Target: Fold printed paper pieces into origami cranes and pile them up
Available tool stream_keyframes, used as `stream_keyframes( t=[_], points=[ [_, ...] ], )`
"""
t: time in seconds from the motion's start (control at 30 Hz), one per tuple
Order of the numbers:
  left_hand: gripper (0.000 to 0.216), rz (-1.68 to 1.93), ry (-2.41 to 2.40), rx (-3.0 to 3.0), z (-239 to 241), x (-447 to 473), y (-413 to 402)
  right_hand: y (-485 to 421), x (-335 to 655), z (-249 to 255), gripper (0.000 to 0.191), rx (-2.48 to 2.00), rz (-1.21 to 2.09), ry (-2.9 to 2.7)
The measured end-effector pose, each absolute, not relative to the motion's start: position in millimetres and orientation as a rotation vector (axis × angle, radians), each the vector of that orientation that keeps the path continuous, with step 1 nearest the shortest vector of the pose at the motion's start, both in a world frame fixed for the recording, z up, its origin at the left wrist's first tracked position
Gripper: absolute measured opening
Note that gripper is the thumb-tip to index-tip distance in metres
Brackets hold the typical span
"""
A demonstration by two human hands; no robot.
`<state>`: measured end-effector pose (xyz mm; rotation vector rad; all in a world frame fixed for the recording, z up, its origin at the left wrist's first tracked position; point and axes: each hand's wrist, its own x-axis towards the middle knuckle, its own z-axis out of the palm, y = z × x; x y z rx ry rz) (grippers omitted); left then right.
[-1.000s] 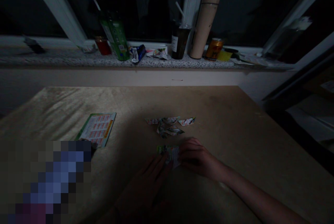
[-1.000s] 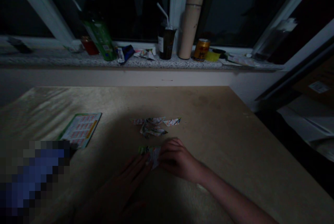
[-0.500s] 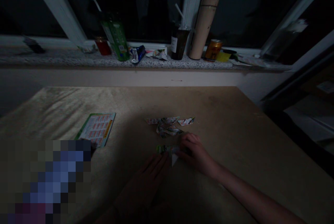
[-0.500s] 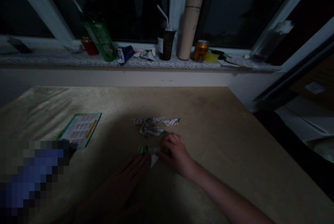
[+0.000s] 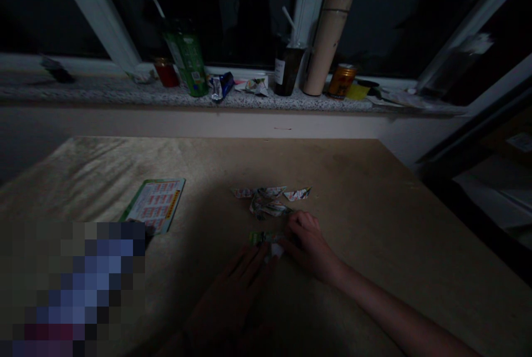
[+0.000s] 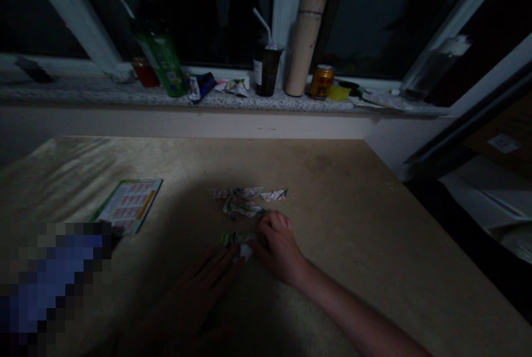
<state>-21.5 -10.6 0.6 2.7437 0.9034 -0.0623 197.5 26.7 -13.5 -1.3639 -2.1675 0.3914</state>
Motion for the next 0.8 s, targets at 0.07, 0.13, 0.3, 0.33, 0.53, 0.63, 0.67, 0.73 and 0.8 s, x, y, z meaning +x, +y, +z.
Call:
stream_keyframes(
  t=[0.07, 0.13, 0.3, 0.33, 0.53, 0.63, 0.67, 0.73, 0.8],
  points=[
    [0.083, -0.056, 0.922, 2.736, 1, -21, -11, 27, 197, -14, 0.011, -1.377, 0.371, -2.179],
    [0.083, -0.032, 0.922, 2.737, 2, -21, -12, 27, 197, -15, 0.011, -1.389, 0.348, -2.201],
    [0.082, -0.013, 0.939, 2.746, 2, -21, -14, 27, 195, -15, 0.007, -1.411, 0.277, -2.264],
    [0.081, -0.01, 0.941, 2.745, 1, -21, -14, 27, 194, -15, 0.005, -1.426, 0.258, -2.278],
    [0.084, -0.109, 0.918, 2.697, -6, -21, -11, 25, 188, -16, 0.003, -1.525, 0.108, -2.367],
    [0.082, -0.141, 0.916, 2.676, -3, -21, -10, 23, 186, -15, 0.005, -1.545, 0.026, -2.403],
    [0.081, -0.128, 0.909, 2.68, -2, -21, -10, 23, 186, -14, 0.005, -1.548, 0.006, -2.411],
    [0.081, -0.084, 0.89, 2.694, 0, -22, -10, 23, 185, -13, 0.006, -1.553, -0.012, -2.426],
    [0.079, -0.052, 0.887, 2.698, 0, -22, -11, 22, 185, -12, 0.007, -1.562, -0.023, -2.434]
  ],
)
